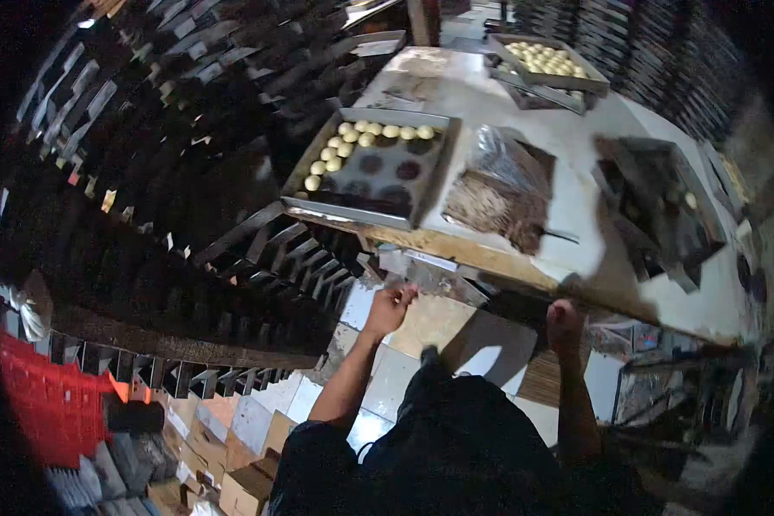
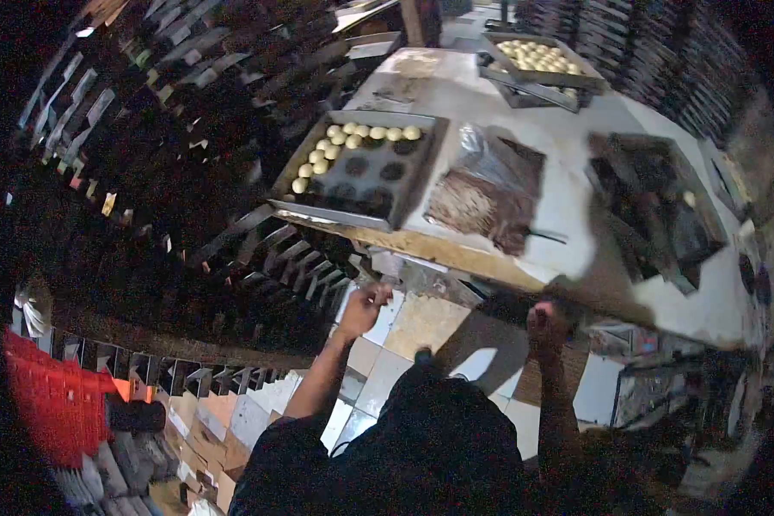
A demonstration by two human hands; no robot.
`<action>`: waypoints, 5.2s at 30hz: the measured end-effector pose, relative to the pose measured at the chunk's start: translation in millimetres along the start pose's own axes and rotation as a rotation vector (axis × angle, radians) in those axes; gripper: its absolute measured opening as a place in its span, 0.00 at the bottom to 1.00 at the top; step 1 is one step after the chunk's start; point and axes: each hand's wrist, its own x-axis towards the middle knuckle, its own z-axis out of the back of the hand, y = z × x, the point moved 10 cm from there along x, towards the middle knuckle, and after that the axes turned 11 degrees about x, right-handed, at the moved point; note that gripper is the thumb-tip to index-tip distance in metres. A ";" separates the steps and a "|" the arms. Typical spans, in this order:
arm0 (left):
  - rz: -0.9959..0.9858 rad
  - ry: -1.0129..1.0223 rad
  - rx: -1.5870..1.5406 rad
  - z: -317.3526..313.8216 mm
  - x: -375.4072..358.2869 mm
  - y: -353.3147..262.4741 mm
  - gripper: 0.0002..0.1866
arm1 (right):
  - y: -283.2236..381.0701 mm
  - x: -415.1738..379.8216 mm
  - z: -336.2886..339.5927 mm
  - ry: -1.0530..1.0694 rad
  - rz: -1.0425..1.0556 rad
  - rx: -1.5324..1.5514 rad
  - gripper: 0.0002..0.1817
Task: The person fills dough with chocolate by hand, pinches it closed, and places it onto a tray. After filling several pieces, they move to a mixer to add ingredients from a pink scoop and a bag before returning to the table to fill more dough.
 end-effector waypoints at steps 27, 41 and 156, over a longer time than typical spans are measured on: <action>-0.214 -0.349 0.089 74.9 283.0 -169.8 0.38 | 39.3 286.4 -138.0 0.318 -0.322 0.854 0.12; -0.153 -0.561 -0.257 -7.6 193.4 -291.0 0.16 | 145.0 302.4 -23.6 0.279 0.387 0.804 0.23; -0.561 -0.823 0.027 33.2 -142.6 -264.4 0.17 | 298.0 37.5 -25.4 0.794 0.072 0.943 0.19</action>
